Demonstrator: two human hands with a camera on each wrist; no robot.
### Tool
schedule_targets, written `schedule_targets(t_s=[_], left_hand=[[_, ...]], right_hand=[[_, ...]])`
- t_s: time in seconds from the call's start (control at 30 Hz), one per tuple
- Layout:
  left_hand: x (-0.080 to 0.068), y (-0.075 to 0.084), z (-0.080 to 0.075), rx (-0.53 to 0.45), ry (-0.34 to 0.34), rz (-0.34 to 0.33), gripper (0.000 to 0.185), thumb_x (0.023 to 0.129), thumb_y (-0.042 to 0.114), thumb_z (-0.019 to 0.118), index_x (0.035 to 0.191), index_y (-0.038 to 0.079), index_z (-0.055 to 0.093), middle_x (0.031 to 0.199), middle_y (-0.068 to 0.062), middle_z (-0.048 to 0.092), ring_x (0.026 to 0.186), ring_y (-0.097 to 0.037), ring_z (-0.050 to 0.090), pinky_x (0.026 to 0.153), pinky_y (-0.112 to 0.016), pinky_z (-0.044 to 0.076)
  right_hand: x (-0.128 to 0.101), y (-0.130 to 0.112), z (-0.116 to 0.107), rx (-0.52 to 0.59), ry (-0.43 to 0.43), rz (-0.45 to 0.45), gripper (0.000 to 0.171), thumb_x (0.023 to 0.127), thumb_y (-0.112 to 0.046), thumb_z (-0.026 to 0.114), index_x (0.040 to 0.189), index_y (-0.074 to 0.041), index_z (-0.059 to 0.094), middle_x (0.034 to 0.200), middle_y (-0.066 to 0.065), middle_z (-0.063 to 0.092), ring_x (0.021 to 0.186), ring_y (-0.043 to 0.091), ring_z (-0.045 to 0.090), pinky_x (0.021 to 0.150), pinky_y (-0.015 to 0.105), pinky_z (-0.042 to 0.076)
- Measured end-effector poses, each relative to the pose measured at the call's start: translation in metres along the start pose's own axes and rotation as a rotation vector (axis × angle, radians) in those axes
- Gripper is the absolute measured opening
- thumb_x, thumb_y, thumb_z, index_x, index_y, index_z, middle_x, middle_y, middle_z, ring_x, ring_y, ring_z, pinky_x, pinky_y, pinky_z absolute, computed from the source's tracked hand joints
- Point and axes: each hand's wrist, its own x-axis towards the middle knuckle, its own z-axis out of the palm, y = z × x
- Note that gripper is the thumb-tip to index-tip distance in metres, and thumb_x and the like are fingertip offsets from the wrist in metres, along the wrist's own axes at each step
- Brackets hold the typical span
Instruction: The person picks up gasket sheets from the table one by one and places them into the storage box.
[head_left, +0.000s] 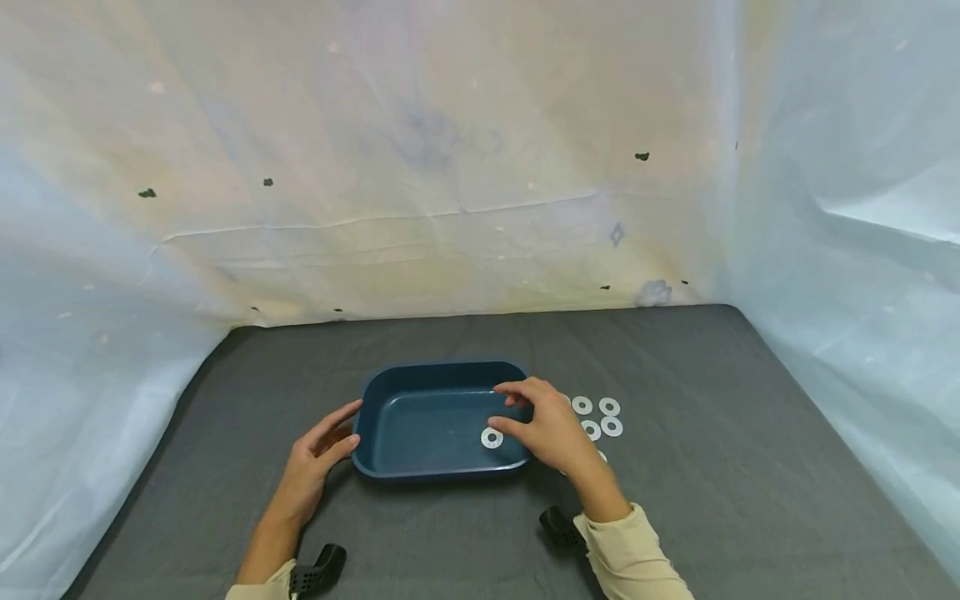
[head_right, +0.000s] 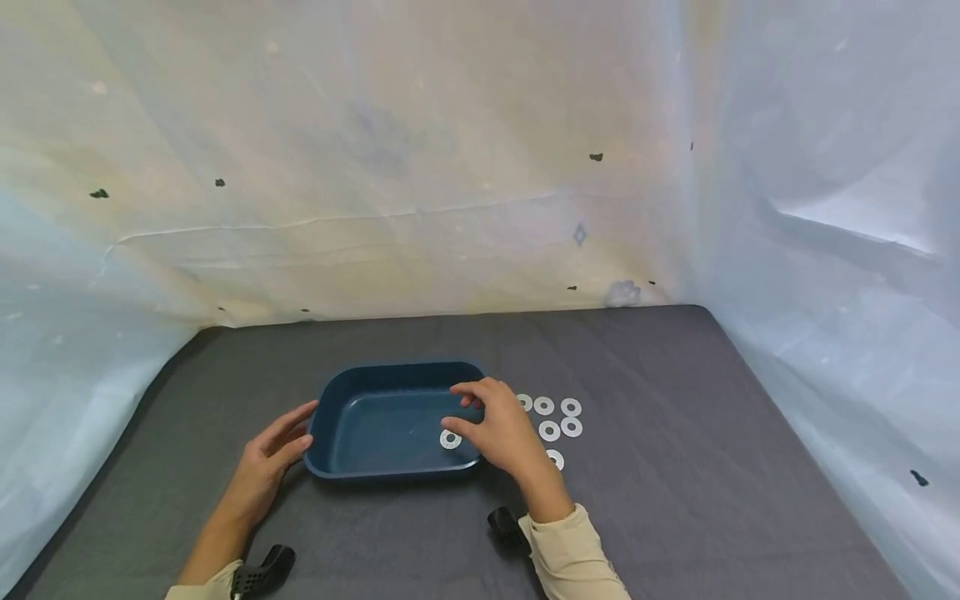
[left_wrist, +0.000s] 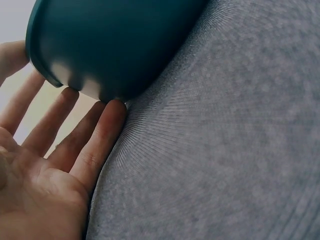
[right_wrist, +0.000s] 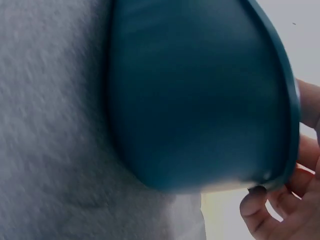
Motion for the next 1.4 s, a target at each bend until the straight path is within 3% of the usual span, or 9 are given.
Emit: schedule_targets(t_s=[0.23, 0.4, 0.63, 0.87, 1.1, 1.4], left_hand=[[0.005, -0.002, 0.003, 0.013, -0.028, 0.019, 0.044, 0.102, 0.014, 0.056, 0.145, 0.005, 0.050, 0.142, 0.012, 0.054, 0.118, -0.002, 0.056, 0.089, -0.019, 0.048], [0.006, -0.004, 0.002, 0.002, -0.035, 0.056, 0.043, 0.102, 0.012, 0.055, 0.143, 0.001, 0.050, 0.142, 0.015, 0.052, 0.121, 0.000, 0.054, 0.089, -0.018, 0.048], [0.001, -0.003, -0.001, 0.013, -0.009, 0.049, 0.040, 0.102, 0.011, 0.055, 0.140, -0.002, 0.053, 0.145, 0.014, 0.048, 0.121, 0.004, 0.054, 0.089, -0.016, 0.048], [0.000, -0.001, -0.001, 0.024, -0.008, 0.035, 0.040, 0.103, 0.014, 0.055, 0.140, -0.001, 0.053, 0.149, 0.005, 0.046, 0.123, 0.006, 0.053, 0.088, -0.017, 0.048], [-0.001, -0.001, -0.001, 0.019, -0.014, 0.057, 0.039, 0.103, 0.011, 0.054, 0.139, -0.004, 0.052, 0.143, 0.018, 0.048, 0.120, 0.005, 0.054, 0.087, -0.016, 0.048], [-0.002, 0.001, 0.002, 0.016, -0.016, 0.058, 0.039, 0.103, 0.011, 0.054, 0.139, -0.004, 0.053, 0.140, 0.019, 0.050, 0.117, 0.003, 0.056, 0.086, -0.017, 0.049]], right_hand=[[0.001, 0.007, -0.014, 0.010, 0.001, -0.002, 0.038, 0.085, -0.028, 0.079, 0.121, -0.018, 0.070, 0.105, 0.008, 0.066, 0.096, 0.018, 0.058, 0.079, 0.034, 0.048], [0.003, 0.011, -0.022, 0.003, 0.017, -0.007, 0.037, 0.087, -0.030, 0.078, 0.121, -0.017, 0.070, 0.101, 0.003, 0.065, 0.091, 0.014, 0.056, 0.072, 0.027, 0.044], [0.001, 0.034, -0.044, 0.045, 0.053, -0.016, 0.038, 0.092, -0.033, 0.072, 0.126, -0.014, 0.068, 0.103, 0.001, 0.063, 0.090, 0.015, 0.058, 0.074, 0.028, 0.047], [-0.005, 0.076, -0.068, 0.045, 0.088, 0.094, 0.042, 0.095, -0.034, 0.068, 0.128, -0.009, 0.065, 0.104, 0.007, 0.066, 0.091, 0.018, 0.060, 0.069, 0.028, 0.046], [-0.012, 0.104, -0.082, 0.009, 0.112, 0.184, 0.043, 0.094, -0.037, 0.068, 0.127, -0.009, 0.066, 0.102, 0.007, 0.066, 0.082, 0.011, 0.057, 0.070, 0.025, 0.044], [-0.018, 0.120, -0.088, -0.064, 0.119, 0.207, 0.037, 0.091, -0.026, 0.073, 0.121, -0.007, 0.069, 0.095, 0.007, 0.063, 0.070, 0.006, 0.048, 0.065, 0.025, 0.039]])
